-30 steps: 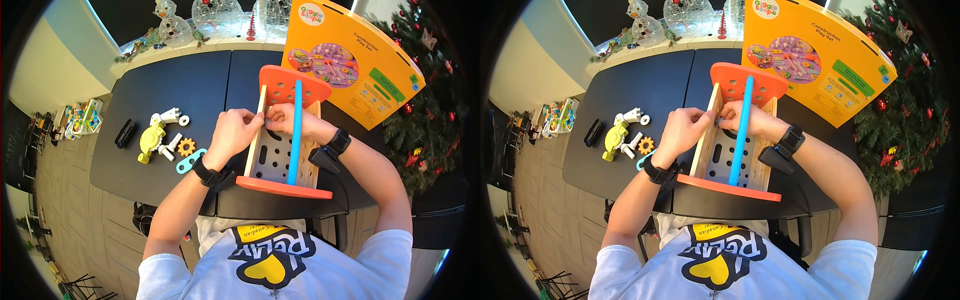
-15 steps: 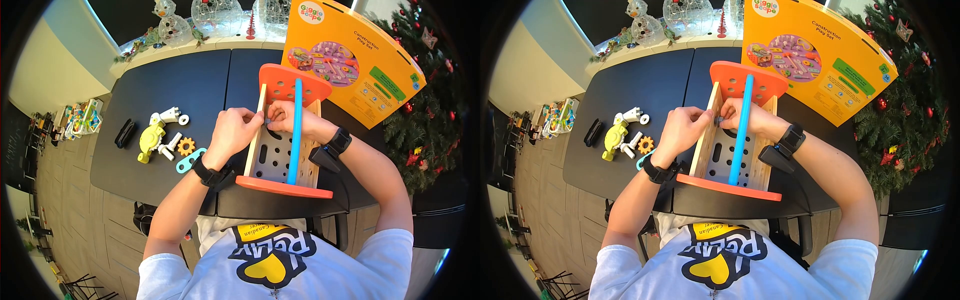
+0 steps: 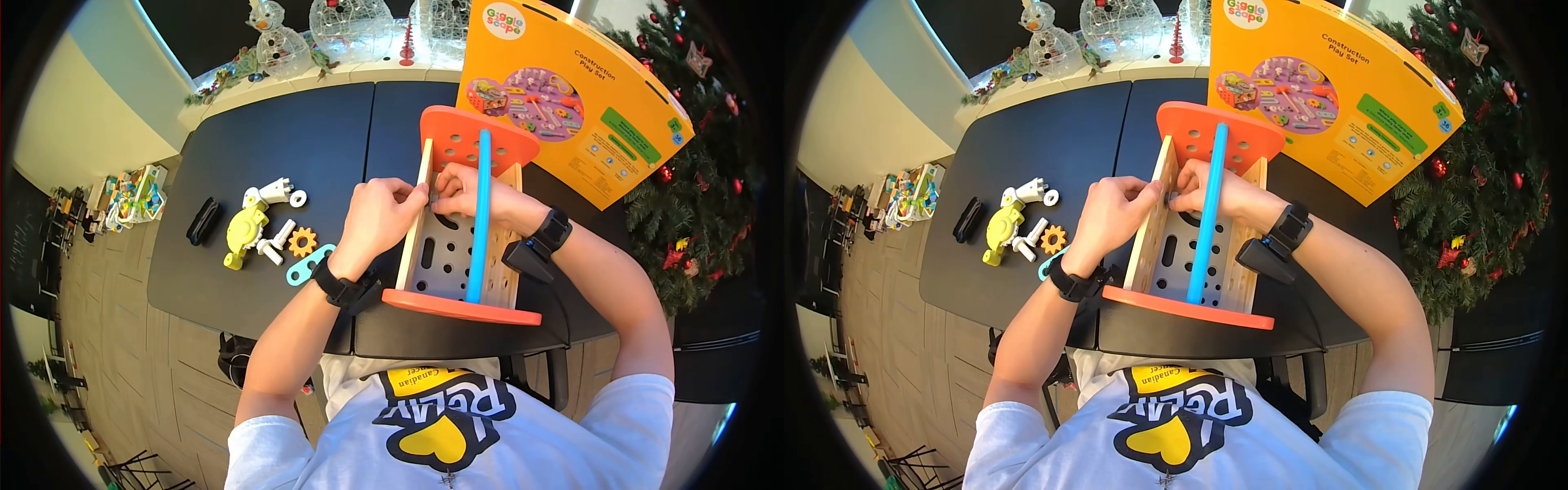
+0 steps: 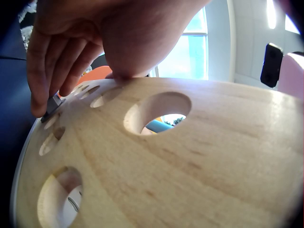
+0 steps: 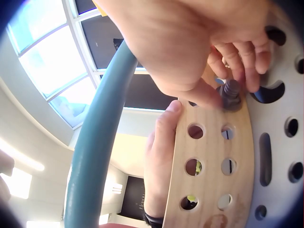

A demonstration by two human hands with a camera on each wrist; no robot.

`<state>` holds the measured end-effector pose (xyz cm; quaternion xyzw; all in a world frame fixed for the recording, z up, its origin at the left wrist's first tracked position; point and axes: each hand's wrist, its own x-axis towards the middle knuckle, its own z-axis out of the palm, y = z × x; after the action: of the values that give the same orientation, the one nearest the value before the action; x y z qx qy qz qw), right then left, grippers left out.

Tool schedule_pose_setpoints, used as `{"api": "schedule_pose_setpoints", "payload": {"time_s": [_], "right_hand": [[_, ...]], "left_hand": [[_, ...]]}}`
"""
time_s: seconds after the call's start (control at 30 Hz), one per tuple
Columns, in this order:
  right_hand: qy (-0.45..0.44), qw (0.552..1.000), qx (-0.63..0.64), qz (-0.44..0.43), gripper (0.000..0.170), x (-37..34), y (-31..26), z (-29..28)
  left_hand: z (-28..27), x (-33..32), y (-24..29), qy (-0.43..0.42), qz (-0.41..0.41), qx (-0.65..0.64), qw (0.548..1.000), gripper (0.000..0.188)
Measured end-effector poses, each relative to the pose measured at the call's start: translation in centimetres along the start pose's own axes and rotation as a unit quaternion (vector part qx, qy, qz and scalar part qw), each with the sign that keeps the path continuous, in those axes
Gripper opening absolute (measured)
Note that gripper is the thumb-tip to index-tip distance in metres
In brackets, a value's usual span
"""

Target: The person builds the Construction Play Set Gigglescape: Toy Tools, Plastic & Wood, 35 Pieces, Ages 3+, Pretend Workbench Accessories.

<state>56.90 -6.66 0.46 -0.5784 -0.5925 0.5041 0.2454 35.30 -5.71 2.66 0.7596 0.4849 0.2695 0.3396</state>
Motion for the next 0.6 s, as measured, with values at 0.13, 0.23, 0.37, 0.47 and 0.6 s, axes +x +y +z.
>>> {"api": "schedule_pose_setpoints", "payload": {"time_s": [0.13, 0.23, 0.37, 0.47, 0.6], "right_hand": [[-0.033, 0.999, -0.039, -0.010, 0.036, 0.4, 0.5, -0.3], [-0.055, 0.998, -0.019, 0.026, 0.039, 0.2, 0.1, -0.5], [-0.040, 0.994, 0.033, 0.095, 0.044, 0.4, -0.2, 0.0], [-0.008, 0.998, 0.009, 0.058, 0.045, -0.3, -1.1, 0.2], [-0.044, 0.994, -0.093, -0.034, 0.041, 0.2, 0.5, -0.2]], "left_hand": [[0.2, -0.1, -0.1, 0.006, 0.002, -0.010, 1.000, 0.046], [0.2, 0.0, -0.3, 0.004, 0.003, -0.011, 1.000, 0.047], [0.2, 0.1, -0.2, 0.002, -0.003, -0.008, 1.000, 0.047], [0.2, 0.0, -0.4, 0.006, 0.006, -0.008, 1.000, 0.047], [0.1, 0.1, -0.2, 0.004, 0.002, -0.002, 1.000, 0.047]]}}
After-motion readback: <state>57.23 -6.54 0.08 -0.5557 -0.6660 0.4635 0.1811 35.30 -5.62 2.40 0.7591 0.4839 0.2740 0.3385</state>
